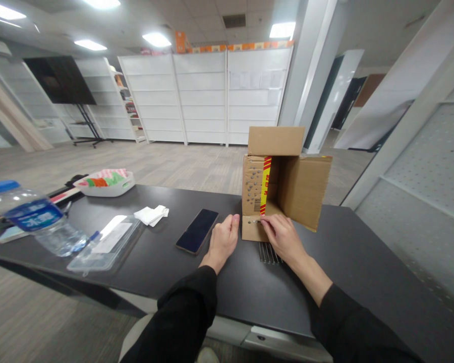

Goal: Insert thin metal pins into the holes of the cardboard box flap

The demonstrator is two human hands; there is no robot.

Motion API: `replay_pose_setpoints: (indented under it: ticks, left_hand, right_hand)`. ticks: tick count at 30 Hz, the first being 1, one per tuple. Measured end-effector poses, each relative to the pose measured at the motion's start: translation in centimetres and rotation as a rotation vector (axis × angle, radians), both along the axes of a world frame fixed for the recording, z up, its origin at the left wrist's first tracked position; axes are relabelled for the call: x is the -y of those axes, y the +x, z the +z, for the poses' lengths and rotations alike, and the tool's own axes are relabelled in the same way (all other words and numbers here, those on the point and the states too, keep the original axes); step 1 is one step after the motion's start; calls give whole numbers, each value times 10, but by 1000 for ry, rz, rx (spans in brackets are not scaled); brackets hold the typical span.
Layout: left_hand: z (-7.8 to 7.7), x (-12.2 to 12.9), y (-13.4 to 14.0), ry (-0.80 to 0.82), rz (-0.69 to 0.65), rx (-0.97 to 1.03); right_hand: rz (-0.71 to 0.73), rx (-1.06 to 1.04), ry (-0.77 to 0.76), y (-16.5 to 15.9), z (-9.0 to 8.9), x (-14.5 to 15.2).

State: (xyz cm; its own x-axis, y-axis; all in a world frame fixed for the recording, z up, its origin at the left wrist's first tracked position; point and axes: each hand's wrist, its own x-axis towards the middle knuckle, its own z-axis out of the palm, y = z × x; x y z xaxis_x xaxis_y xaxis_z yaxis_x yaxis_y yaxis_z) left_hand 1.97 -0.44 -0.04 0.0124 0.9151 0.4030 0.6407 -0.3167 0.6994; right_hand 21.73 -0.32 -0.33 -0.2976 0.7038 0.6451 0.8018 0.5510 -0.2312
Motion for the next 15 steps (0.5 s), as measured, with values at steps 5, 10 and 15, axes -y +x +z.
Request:
replay_pose_setpoints:
  ticks: [5,10,15]
  left_hand:
    - [-1,0,0,-2,6,-13]
    - [-1,0,0,8,8,-14]
    - [0,0,0,8,14,-19]
  right_hand:
    - [-41,77,7,-2,-1,-2]
    - [-76,116,7,-5,0,-3]
    - [-103,124,10,-7,1,-4]
